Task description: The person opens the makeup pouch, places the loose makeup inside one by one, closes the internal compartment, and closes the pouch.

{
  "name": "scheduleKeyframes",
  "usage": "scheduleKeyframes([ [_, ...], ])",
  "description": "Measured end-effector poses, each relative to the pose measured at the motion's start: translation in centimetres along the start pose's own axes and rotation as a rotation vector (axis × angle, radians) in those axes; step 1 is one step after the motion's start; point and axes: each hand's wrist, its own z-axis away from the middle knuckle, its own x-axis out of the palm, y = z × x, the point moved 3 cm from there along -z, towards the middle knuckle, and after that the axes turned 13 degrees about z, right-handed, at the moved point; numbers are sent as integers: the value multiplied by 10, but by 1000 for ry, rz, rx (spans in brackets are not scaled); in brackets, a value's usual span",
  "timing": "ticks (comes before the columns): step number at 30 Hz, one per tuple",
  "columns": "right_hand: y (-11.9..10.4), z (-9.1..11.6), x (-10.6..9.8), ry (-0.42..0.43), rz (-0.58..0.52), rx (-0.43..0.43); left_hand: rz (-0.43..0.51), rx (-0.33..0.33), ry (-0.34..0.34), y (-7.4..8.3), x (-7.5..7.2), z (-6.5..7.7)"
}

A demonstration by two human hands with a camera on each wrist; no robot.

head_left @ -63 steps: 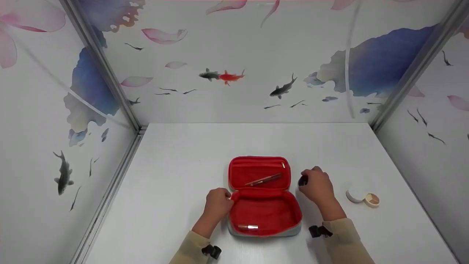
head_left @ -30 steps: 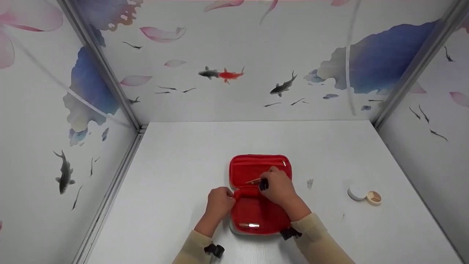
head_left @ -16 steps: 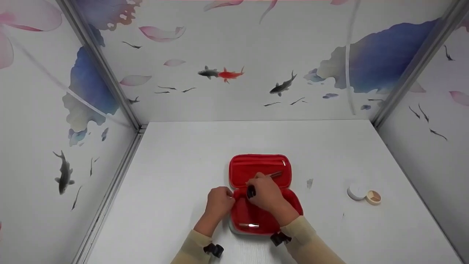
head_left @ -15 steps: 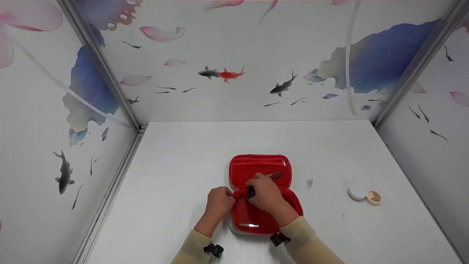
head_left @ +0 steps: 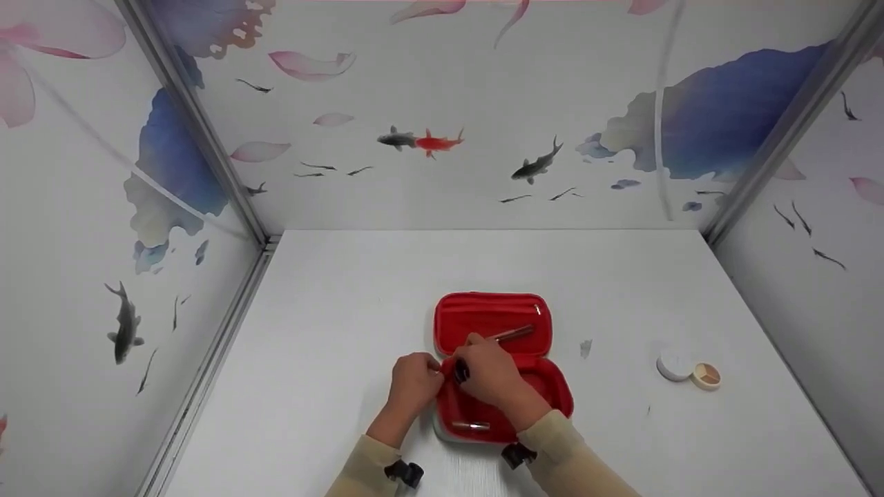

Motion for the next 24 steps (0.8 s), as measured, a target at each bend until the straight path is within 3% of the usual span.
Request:
scheduleKeyframes([
  [6, -3, 1, 5, 3, 17, -41, -21, 70, 9, -2, 1, -2],
  [17, -4, 2, 12, -75, 9, -45, -33, 74, 19, -2, -2, -2],
  [24, -4, 0, 21, -49, 27, -43, -19, 64, 17, -2, 0, -2],
])
